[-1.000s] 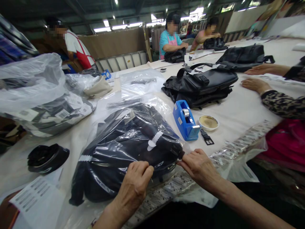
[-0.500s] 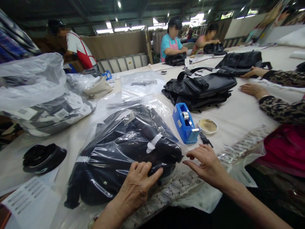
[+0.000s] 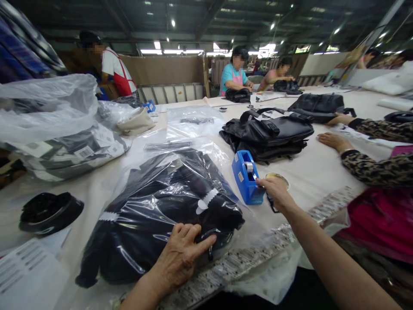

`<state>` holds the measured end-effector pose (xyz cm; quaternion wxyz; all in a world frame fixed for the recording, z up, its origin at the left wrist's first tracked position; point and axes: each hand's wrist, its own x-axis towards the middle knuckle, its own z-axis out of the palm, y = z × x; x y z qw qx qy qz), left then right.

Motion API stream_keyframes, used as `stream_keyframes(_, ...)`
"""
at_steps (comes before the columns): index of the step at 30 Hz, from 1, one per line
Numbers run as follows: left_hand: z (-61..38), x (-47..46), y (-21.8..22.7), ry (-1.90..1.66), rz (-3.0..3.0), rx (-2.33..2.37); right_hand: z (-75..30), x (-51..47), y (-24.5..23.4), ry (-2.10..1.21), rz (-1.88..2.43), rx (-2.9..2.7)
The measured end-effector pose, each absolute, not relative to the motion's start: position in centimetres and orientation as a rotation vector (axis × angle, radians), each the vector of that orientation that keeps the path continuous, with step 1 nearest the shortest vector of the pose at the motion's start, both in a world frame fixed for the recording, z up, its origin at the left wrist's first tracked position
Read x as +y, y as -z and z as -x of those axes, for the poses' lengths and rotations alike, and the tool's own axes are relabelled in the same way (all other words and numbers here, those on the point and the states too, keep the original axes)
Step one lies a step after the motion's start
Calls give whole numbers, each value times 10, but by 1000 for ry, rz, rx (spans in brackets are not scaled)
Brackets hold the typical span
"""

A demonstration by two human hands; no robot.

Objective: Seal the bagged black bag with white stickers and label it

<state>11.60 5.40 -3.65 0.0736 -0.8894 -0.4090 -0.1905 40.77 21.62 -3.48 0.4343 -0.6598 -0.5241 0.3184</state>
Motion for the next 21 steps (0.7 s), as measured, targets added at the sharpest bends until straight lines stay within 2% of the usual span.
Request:
stream_keyframes(5,-114,54,43,559,2696,-1277,-398,221,37,-922,1558,-1134)
stream_keyframes(10,-114,53,47,598,2684,-1280,-395,183,29,-760,1385,-1093)
stream_keyframes(13,-115,53,45,617,2672,-1258,-398,149,40,-750,1390,-1065)
stream_keyframes(21,-115,55,46,660,2666,-1251,-405,145,74,-1042,1578,-1023)
